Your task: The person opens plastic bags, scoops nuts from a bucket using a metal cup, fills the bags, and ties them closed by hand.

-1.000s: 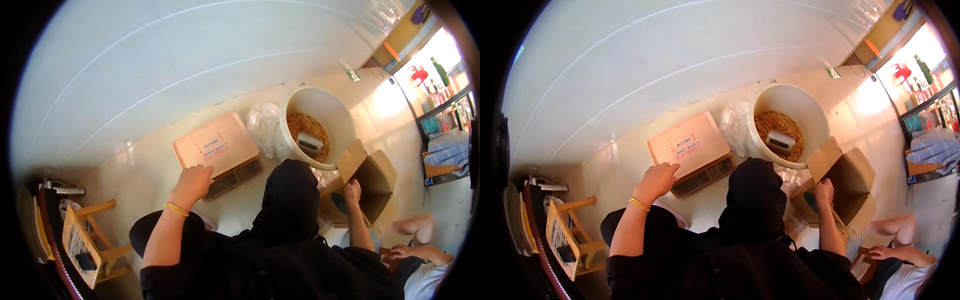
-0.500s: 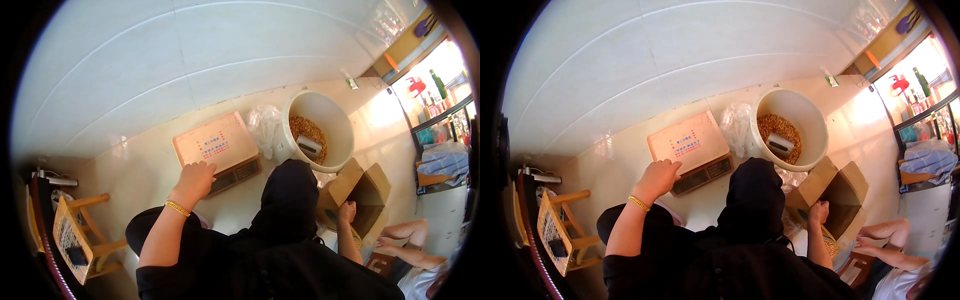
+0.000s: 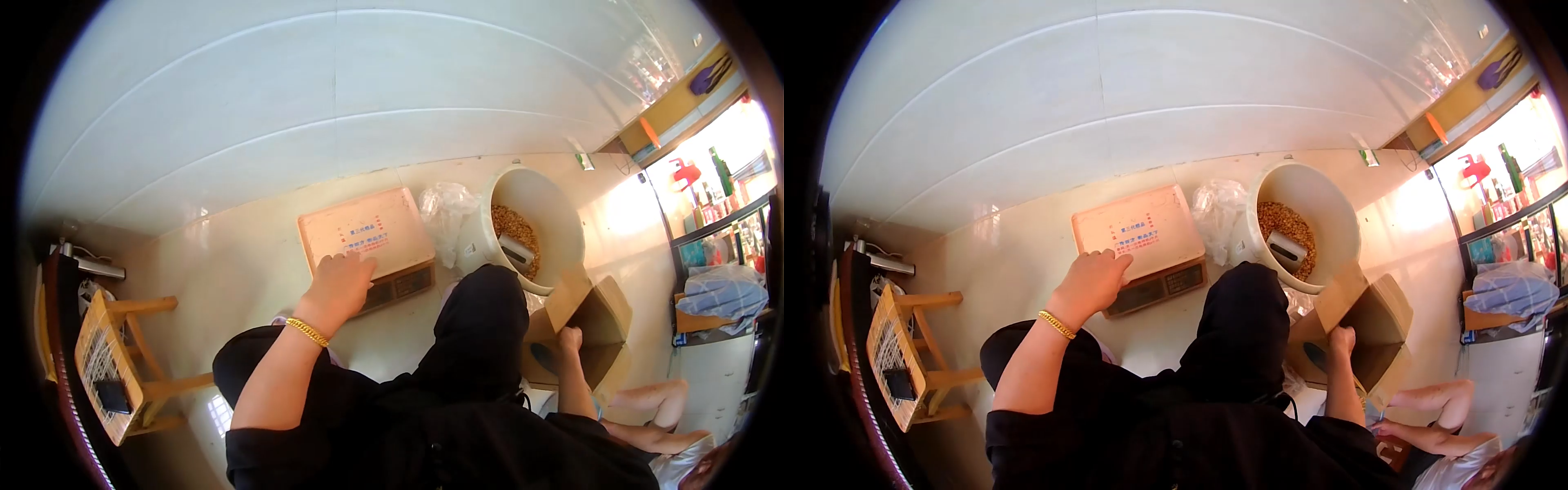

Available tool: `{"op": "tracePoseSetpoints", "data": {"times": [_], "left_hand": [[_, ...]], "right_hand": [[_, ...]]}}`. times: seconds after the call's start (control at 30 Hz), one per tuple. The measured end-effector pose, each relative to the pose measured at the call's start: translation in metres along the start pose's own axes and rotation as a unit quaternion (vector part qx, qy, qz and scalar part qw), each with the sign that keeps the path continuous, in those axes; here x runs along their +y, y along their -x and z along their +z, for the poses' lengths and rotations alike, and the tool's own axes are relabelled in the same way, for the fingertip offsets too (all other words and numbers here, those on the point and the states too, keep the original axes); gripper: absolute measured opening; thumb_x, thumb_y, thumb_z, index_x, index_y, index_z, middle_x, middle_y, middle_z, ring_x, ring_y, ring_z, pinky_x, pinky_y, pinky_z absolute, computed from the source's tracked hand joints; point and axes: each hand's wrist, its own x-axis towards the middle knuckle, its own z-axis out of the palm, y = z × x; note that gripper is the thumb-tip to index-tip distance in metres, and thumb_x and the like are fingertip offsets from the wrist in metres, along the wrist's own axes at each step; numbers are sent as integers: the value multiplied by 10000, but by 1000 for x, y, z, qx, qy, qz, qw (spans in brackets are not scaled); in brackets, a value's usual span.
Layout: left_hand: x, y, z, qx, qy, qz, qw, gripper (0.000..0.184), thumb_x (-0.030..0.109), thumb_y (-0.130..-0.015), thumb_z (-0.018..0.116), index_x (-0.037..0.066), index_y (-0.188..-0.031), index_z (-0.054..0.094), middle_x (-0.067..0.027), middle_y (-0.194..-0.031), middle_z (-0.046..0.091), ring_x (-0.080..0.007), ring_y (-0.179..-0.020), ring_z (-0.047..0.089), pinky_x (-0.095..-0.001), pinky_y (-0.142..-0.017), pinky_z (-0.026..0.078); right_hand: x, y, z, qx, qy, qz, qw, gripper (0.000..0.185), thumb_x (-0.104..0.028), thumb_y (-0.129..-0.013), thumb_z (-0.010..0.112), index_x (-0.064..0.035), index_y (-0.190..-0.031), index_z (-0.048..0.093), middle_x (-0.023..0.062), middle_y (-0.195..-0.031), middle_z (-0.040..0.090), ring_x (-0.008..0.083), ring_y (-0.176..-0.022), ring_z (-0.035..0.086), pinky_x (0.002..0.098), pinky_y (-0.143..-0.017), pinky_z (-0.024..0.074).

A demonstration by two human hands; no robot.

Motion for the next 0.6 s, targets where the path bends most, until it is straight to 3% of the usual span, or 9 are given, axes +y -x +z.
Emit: {"op": "tracePoseSetpoints", "data": {"times": [0.07,0.1,0.17,0.27,0.33,0.4,0.47,0.53,0.6], "left_hand": [[-3,5,1,-3,0,-4,1000,183,199,-799,637,88,-934,582,-117,-851,596,-292,-817,603,-409,-708,457],[-5,7,2,-6,-2,-7,1000,195,202,-796,642,88,-942,579,-117,-851,595,-293,-817,602,-411,-712,457],[-6,10,4,-23,-11,-11,1000,234,202,-807,638,85,-998,572,-121,-852,601,-296,-807,607,-407,-710,467],[-5,11,6,-70,-20,-22,997,290,206,-822,631,84,-1075,562,-128,-865,608,-302,-809,612,-404,-710,478],[-6,9,9,-100,-23,-29,994,305,210,-827,627,86,-1097,560,-131,-876,610,-306,-820,612,-405,-712,478],[-8,9,18,-95,-28,-24,995,235,233,-819,638,86,-990,572,-117,-852,607,-283,-802,620,-391,-682,481],[-11,7,21,-104,-30,-32,994,250,236,-823,635,86,-1011,569,-119,-863,611,-285,-811,620,-394,-687,482],[-13,6,21,-115,-30,-39,992,264,239,-827,631,86,-1032,567,-121,-875,614,-286,-820,621,-397,-692,483],[-12,3,18,-180,-23,-95,979,331,221,-858,579,114,-1169,554,-130,-983,616,-306,-921,596,-415,-793,466]], "right_hand": [[52,-44,5,-60,78,-100,990,356,-272,-785,624,69,-885,647,219,-835,659,325,-756,641,392,-626,476],[82,-62,-3,-132,45,-226,964,333,-249,-785,634,69,-883,654,185,-818,659,287,-706,626,372,-579,461],[72,-53,-14,-256,-263,38,929,251,-186,-795,643,48,-881,669,91,-754,632,176,-591,563,319,-472,405],[27,-38,-51,-232,-25,51,971,275,-134,-815,624,58,-1011,639,150,-935,655,264,-782,618,459,-623,476],[35,-60,-48,-256,97,-29,961,269,-144,-830,590,7,-1049,627,136,-1004,641,267,-863,607,425,-690,476],[55,-86,-40,-282,247,-250,893,273,-155,-845,556,-44,-1086,615,121,-1073,626,270,-945,596,391,-758,476],[69,-106,-22,-223,364,-469,773,286,-165,-860,521,-94,-1124,603,106,-1143,612,274,-1026,585,357,-825,475],[73,-119,-8,-181,391,-524,735,294,-173,-868,504,-115,-1142,596,103,-1174,605,275,-1068,578,340,-858,475],[65,-117,1,-189,379,-464,778,292,-179,-871,504,-107,-1140,594,109,-1168,606,276,-1070,576,341,-857,474]]}}
